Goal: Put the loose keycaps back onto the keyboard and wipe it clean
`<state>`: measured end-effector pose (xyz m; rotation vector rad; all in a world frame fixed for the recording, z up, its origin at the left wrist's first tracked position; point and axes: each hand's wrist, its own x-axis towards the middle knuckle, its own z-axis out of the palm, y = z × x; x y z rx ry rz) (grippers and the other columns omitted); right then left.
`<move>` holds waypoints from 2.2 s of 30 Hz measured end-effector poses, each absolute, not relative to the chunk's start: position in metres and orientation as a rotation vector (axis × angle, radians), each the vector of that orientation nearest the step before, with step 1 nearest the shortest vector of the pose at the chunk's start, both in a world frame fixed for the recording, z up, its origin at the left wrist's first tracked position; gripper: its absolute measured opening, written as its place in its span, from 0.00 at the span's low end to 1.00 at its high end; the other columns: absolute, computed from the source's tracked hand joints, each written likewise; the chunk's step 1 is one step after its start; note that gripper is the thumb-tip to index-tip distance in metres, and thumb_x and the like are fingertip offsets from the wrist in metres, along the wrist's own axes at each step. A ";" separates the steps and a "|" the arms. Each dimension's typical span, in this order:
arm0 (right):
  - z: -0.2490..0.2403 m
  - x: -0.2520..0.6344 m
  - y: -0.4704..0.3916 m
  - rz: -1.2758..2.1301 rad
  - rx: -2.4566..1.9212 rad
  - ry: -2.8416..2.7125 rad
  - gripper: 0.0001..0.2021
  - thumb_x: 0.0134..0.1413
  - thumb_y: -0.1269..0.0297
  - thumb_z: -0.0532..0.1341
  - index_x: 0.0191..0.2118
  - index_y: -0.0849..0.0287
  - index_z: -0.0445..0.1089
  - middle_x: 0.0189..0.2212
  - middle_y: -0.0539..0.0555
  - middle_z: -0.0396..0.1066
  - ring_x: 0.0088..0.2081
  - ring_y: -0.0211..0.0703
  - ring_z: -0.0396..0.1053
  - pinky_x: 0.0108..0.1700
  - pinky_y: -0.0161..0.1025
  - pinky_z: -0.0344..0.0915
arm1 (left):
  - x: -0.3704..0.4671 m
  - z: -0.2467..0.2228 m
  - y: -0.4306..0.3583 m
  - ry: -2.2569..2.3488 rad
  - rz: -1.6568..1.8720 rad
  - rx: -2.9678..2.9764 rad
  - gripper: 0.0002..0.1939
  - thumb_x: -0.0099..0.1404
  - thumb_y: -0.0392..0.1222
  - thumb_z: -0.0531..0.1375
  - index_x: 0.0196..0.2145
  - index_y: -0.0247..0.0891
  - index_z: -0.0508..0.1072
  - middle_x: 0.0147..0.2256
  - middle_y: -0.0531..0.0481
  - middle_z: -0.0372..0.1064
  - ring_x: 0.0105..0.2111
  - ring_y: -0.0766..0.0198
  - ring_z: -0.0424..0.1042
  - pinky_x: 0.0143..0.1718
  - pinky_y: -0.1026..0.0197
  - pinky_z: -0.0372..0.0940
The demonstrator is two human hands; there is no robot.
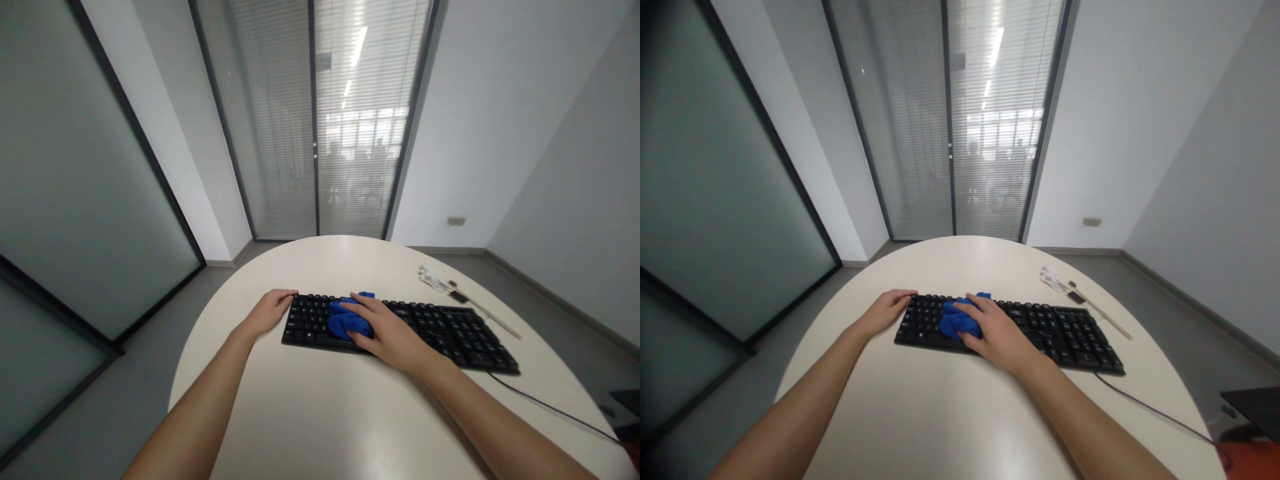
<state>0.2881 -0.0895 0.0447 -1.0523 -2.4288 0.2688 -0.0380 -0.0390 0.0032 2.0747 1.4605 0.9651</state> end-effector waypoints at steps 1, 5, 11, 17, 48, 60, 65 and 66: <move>0.044 0.288 -0.089 0.266 -1.055 -2.425 0.26 0.61 0.61 0.61 0.65 0.50 0.63 0.66 0.60 0.60 0.65 0.56 0.59 0.66 0.58 0.57 | -0.039 0.003 -0.038 1.464 0.972 2.090 0.19 0.70 0.46 0.55 0.51 0.37 0.78 0.51 0.44 0.77 0.52 0.53 0.74 0.58 0.51 0.64; 0.038 0.286 -0.085 0.212 -1.086 -2.347 0.25 0.65 0.61 0.59 0.66 0.50 0.62 0.66 0.60 0.59 0.64 0.54 0.61 0.65 0.56 0.59 | -0.038 0.002 -0.035 1.447 1.009 2.132 0.16 0.68 0.43 0.57 0.48 0.37 0.81 0.46 0.44 0.79 0.48 0.53 0.76 0.54 0.53 0.67; 0.036 0.281 -0.087 0.097 -1.025 -2.369 0.26 0.62 0.64 0.60 0.65 0.54 0.63 0.60 0.59 0.67 0.60 0.55 0.65 0.64 0.56 0.61 | -0.040 0.000 -0.031 1.466 1.035 2.107 0.14 0.66 0.43 0.60 0.44 0.38 0.82 0.43 0.45 0.80 0.44 0.53 0.77 0.51 0.53 0.68; 0.042 0.274 -0.098 0.132 -0.860 -2.461 0.27 0.61 0.68 0.59 0.66 0.56 0.60 0.62 0.60 0.65 0.62 0.53 0.63 0.65 0.57 0.60 | -0.041 -0.004 -0.027 1.495 1.045 2.099 0.14 0.65 0.44 0.60 0.45 0.38 0.82 0.43 0.45 0.80 0.45 0.53 0.77 0.52 0.52 0.68; 0.047 0.262 -0.105 0.161 -0.991 -2.458 0.29 0.56 0.69 0.62 0.64 0.54 0.63 0.61 0.61 0.65 0.60 0.55 0.62 0.63 0.56 0.60 | -0.040 -0.001 -0.029 1.478 1.028 2.124 0.15 0.66 0.44 0.60 0.45 0.37 0.82 0.43 0.44 0.80 0.44 0.53 0.77 0.51 0.53 0.68; 0.051 0.231 -0.072 0.102 -1.238 -2.378 0.23 0.59 0.68 0.62 0.60 0.59 0.65 0.49 0.60 0.72 0.50 0.53 0.67 0.55 0.48 0.63 | -0.041 -0.005 -0.027 1.487 1.035 2.138 0.14 0.66 0.43 0.60 0.45 0.39 0.82 0.43 0.45 0.80 0.45 0.53 0.76 0.51 0.53 0.67; 0.063 0.208 -0.055 0.131 -1.285 -2.399 0.23 0.60 0.67 0.63 0.60 0.56 0.66 0.49 0.60 0.70 0.48 0.51 0.69 0.53 0.45 0.63 | -0.042 -0.001 -0.028 1.442 1.020 2.169 0.14 0.67 0.44 0.60 0.45 0.39 0.82 0.40 0.46 0.80 0.40 0.55 0.76 0.45 0.57 0.68; 0.064 0.203 -0.053 0.130 -1.281 -2.403 0.23 0.60 0.67 0.62 0.61 0.55 0.65 0.49 0.60 0.70 0.48 0.51 0.69 0.53 0.44 0.63 | -0.042 0.000 -0.028 1.423 1.010 2.185 0.13 0.67 0.44 0.59 0.43 0.40 0.82 0.37 0.47 0.80 0.38 0.56 0.76 0.43 0.58 0.68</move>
